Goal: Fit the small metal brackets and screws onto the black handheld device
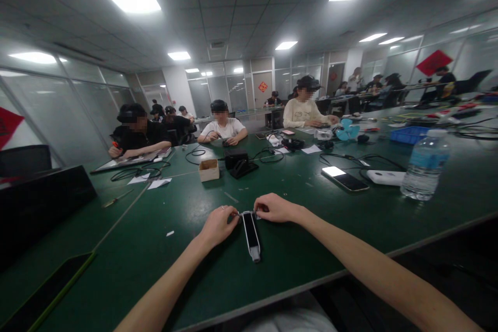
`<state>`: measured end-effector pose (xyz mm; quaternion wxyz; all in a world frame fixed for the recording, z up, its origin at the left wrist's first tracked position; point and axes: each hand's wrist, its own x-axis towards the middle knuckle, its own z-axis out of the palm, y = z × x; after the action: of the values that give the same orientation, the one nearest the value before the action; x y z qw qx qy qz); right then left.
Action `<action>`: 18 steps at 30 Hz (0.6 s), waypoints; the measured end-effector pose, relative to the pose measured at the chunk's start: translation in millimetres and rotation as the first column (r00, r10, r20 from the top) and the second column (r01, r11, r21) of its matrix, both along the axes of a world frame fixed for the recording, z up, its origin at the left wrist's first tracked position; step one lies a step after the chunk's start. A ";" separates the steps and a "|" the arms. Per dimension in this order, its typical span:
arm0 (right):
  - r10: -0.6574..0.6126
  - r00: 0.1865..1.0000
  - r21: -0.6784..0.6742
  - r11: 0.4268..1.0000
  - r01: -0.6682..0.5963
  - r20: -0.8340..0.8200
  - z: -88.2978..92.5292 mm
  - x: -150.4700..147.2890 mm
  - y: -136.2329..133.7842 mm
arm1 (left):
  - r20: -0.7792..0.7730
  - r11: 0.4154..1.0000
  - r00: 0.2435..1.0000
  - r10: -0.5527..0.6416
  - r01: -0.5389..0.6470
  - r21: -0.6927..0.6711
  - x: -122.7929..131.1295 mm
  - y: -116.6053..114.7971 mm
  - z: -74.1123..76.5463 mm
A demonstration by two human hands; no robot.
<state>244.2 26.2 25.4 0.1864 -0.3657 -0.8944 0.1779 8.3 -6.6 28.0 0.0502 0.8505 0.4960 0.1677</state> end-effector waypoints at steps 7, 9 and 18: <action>-0.007 1.000 -0.032 0.999 0.007 0.001 3.9 0.0 -2.9 | 0.000 1.000 1.000 0.005 -0.005 -0.006 0.7 0.3 0.0; -0.001 1.000 -0.012 1.000 0.001 0.001 2.7 -0.4 -1.9 | -0.014 1.000 1.000 0.006 -0.006 -0.006 0.2 1.5 -1.2; 0.003 1.000 0.026 1.000 -0.003 0.007 0.6 -1.2 -0.8 | -0.026 1.000 1.000 0.017 -0.017 -0.003 -1.9 2.7 -3.9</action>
<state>243.0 25.4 26.0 0.1878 -0.3624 -0.8978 0.1651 6.4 -4.0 24.1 0.0438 0.8482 0.5042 0.1561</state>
